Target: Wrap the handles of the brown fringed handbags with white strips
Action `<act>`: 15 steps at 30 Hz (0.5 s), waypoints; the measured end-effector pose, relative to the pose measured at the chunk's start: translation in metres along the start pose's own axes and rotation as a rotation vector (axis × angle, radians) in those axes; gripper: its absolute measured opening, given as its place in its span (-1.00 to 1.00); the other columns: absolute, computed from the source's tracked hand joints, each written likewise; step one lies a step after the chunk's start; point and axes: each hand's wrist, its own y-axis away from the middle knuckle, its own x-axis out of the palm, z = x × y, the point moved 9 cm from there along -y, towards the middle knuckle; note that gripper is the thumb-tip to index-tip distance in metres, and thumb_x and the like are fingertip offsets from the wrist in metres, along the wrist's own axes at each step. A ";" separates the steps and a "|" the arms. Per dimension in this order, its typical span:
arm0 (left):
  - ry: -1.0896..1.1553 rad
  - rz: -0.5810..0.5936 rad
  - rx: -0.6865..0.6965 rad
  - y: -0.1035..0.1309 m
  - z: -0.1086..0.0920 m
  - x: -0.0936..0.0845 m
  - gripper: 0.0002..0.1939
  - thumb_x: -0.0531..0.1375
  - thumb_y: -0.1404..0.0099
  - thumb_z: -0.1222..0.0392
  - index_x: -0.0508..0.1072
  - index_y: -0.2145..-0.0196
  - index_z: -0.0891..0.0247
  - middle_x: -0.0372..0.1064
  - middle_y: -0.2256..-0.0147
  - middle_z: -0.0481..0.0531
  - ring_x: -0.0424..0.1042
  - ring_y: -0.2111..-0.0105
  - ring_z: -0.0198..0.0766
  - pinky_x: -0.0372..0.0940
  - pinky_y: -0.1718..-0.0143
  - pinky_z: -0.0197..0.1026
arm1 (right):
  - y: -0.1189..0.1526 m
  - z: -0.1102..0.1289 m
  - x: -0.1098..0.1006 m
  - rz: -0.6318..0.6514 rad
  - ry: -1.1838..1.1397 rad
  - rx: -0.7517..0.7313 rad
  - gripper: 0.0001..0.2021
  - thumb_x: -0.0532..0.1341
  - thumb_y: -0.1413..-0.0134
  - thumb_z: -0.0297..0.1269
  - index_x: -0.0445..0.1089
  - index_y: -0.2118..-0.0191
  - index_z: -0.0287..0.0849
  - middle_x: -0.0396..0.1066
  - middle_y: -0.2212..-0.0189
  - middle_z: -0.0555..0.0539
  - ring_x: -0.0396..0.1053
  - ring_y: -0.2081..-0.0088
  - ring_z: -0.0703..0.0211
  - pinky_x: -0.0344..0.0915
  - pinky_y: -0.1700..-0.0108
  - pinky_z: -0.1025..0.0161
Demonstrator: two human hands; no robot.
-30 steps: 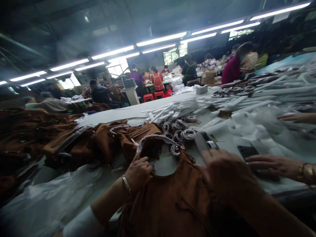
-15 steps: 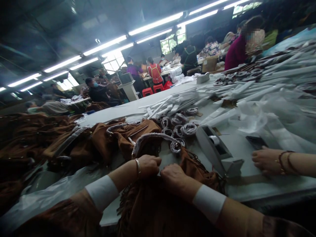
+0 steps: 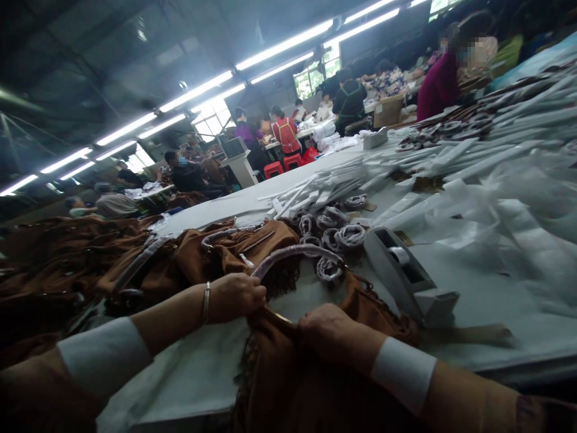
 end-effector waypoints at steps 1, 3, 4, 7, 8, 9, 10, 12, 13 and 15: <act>0.037 -0.002 -0.049 0.009 0.010 -0.005 -0.81 0.10 -0.34 0.37 0.47 0.37 0.21 0.42 0.34 0.09 0.33 0.33 -0.17 0.10 0.39 -0.11 | 0.004 -0.002 0.000 -0.014 0.005 0.002 -0.86 0.16 -0.12 -0.34 0.49 0.31 -0.17 0.56 0.41 -0.12 0.48 0.46 0.10 0.04 0.51 0.28; 0.131 -0.001 -0.143 0.025 0.026 -0.013 -0.80 0.09 -0.34 0.36 0.49 0.34 0.19 0.42 0.32 0.09 0.34 0.29 -0.17 0.16 0.29 -0.13 | 0.011 -0.006 -0.003 -0.042 -0.003 0.007 -0.86 0.16 -0.12 -0.34 0.48 0.29 -0.18 0.56 0.40 -0.11 0.48 0.46 0.09 0.03 0.51 0.27; 0.171 0.005 -0.184 0.030 0.031 -0.015 -0.80 0.09 -0.34 0.35 0.49 0.33 0.18 0.42 0.31 0.09 0.35 0.27 -0.17 0.18 0.24 -0.14 | 0.013 -0.007 -0.005 -0.048 -0.010 0.008 -0.86 0.16 -0.13 -0.33 0.48 0.29 -0.18 0.56 0.40 -0.11 0.49 0.45 0.09 0.03 0.51 0.27; 0.225 0.006 -0.263 0.038 0.038 -0.019 -0.79 0.09 -0.36 0.31 0.52 0.29 0.16 0.44 0.27 0.10 0.37 0.18 -0.13 0.22 0.08 -0.11 | 0.017 -0.007 -0.008 -0.059 -0.021 0.014 -0.86 0.17 -0.13 -0.31 0.48 0.31 -0.19 0.56 0.41 -0.13 0.50 0.45 0.06 0.04 0.50 0.26; 0.238 -0.025 -0.281 0.040 0.038 -0.020 -0.79 0.09 -0.36 0.28 0.54 0.25 0.13 0.45 0.23 0.10 0.37 0.11 -0.11 0.21 0.00 -0.07 | 0.018 -0.007 -0.008 -0.066 -0.023 0.021 -0.86 0.17 -0.13 -0.30 0.48 0.31 -0.19 0.56 0.41 -0.13 0.50 0.44 0.04 0.05 0.50 0.26; 0.257 -0.089 -0.317 0.042 0.038 -0.020 -0.80 0.11 -0.37 0.25 0.54 0.20 0.10 0.46 0.17 0.10 0.35 0.03 -0.08 0.19 -0.08 -0.03 | 0.019 -0.008 -0.008 -0.075 -0.026 0.034 -0.86 0.18 -0.12 -0.29 0.48 0.32 -0.19 0.55 0.42 -0.14 0.51 0.43 0.03 0.06 0.49 0.26; 0.286 -0.188 -0.383 0.047 0.041 -0.020 -0.79 0.13 -0.37 0.21 0.53 0.12 0.07 0.45 0.08 0.10 0.32 -0.04 -0.06 0.15 -0.15 0.00 | 0.020 -0.009 -0.007 -0.085 -0.030 0.050 -0.87 0.19 -0.12 -0.29 0.48 0.32 -0.19 0.56 0.41 -0.13 0.51 0.42 0.02 0.08 0.48 0.26; 0.398 -0.489 -0.626 0.066 0.053 -0.013 -0.68 0.15 -0.36 0.15 0.45 -0.05 0.08 0.37 -0.07 0.13 0.26 -0.14 -0.04 0.13 -0.21 0.03 | 0.021 -0.012 -0.005 -0.101 -0.038 0.083 -0.88 0.21 -0.11 -0.29 0.48 0.30 -0.18 0.56 0.39 -0.13 0.52 0.38 0.00 0.14 0.44 0.27; 0.497 -0.650 -0.789 0.080 0.060 0.000 -0.60 0.16 -0.35 0.12 0.38 -0.13 0.13 0.33 -0.12 0.16 0.26 -0.15 -0.04 0.17 -0.20 0.01 | 0.022 -0.013 -0.004 -0.104 -0.038 0.094 -0.88 0.22 -0.10 -0.29 0.48 0.29 -0.18 0.56 0.38 -0.13 0.53 0.36 -0.01 0.16 0.42 0.26; 0.813 -0.887 -1.105 0.100 0.066 0.049 -0.51 0.13 -0.36 0.02 0.31 -0.17 0.28 0.38 -0.05 0.23 0.37 -0.06 -0.07 0.31 -0.06 -0.07 | 0.021 -0.013 -0.004 -0.098 -0.027 0.103 -0.89 0.23 -0.10 -0.29 0.48 0.28 -0.17 0.56 0.35 -0.13 0.53 0.32 -0.04 0.20 0.38 0.25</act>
